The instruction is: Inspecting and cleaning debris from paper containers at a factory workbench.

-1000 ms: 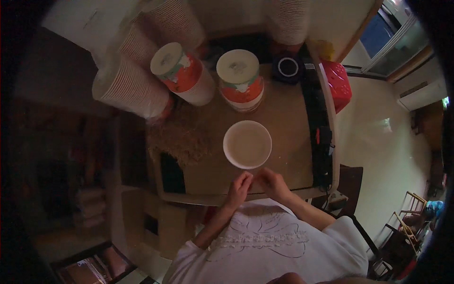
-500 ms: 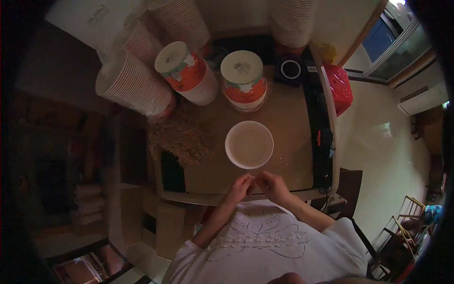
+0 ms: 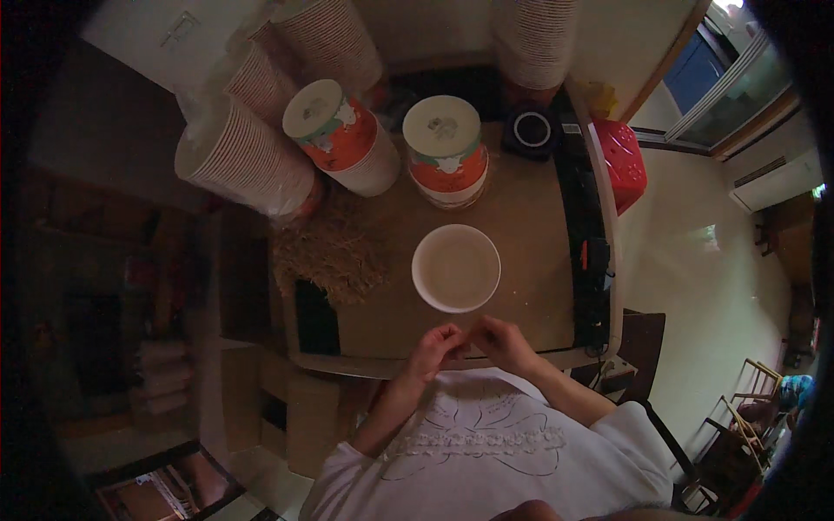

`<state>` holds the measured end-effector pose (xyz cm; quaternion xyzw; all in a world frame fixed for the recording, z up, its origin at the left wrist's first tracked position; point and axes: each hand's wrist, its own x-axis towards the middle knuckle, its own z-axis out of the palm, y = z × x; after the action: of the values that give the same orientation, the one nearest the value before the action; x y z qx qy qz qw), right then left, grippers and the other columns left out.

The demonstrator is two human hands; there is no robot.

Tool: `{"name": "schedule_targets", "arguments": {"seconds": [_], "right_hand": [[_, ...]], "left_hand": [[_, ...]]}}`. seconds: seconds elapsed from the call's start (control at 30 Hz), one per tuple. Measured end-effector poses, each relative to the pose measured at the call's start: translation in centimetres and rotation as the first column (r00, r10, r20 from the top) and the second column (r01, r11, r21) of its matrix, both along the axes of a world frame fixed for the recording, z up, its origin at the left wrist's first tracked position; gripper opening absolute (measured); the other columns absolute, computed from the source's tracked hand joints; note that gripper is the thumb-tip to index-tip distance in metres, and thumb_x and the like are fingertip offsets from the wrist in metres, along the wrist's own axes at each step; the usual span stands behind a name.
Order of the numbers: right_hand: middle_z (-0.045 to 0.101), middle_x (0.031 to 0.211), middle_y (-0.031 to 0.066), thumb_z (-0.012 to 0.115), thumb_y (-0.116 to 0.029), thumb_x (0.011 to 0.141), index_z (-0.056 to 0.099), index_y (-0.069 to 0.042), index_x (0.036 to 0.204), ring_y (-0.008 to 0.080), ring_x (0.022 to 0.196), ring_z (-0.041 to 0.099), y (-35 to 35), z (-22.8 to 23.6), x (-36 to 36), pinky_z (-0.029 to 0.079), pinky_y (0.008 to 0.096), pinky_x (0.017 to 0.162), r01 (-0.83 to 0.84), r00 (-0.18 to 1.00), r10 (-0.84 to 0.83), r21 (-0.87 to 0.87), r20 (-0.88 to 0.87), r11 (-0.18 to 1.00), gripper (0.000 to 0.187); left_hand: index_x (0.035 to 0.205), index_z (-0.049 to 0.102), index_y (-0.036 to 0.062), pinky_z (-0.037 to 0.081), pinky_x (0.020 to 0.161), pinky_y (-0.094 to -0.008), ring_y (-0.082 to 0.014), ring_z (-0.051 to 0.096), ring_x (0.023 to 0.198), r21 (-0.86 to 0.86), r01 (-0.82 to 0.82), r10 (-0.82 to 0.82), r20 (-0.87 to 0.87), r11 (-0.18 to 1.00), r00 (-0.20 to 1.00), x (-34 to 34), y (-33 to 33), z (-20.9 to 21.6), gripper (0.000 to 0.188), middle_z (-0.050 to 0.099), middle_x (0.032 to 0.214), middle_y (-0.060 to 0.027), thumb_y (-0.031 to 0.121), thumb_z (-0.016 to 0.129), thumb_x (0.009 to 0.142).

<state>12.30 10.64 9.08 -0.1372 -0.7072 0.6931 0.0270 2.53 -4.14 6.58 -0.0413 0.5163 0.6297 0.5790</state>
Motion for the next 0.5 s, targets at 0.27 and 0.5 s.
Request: {"name": "schedule_targets", "arguments": {"seconds": [0.27, 0.5], "right_hand": [[0.056, 0.073, 0.0046, 0.052, -0.004, 0.081, 0.053, -0.001, 0.08, 0.0072, 0.071, 0.049, 0.2, -0.6, 0.1, 0.044, 0.0242, 0.063, 0.016, 0.983, 0.023, -0.208, 0.184, 0.978, 0.003], [0.055, 0.073, 0.0053, 0.052, -0.003, 0.08, 0.053, -0.001, 0.08, 0.0078, 0.071, 0.049, 0.3, -0.6, 0.1, 0.043, 0.0241, 0.063, -0.03, 0.994, 0.036, -0.064, 0.099, 0.998, 0.002]], "left_hand": [[0.078, 0.055, 0.0079, 0.043, 0.057, -0.0195, -0.0065, 0.051, 0.062, -0.004, 0.056, -0.056, -0.05, 0.998, 0.997, -0.2, -0.2, -0.1, 0.011, 0.058, 0.074, -0.0029, 0.019, 0.059, 0.08], [0.079, 0.056, 0.0077, 0.044, 0.058, -0.0213, -0.008, 0.055, 0.067, -0.027, 0.08, -0.082, -0.081, 0.996, 0.993, -0.3, -0.4, -0.3, 0.013, 0.058, 0.075, -0.0019, 0.02, 0.057, 0.081]]}}
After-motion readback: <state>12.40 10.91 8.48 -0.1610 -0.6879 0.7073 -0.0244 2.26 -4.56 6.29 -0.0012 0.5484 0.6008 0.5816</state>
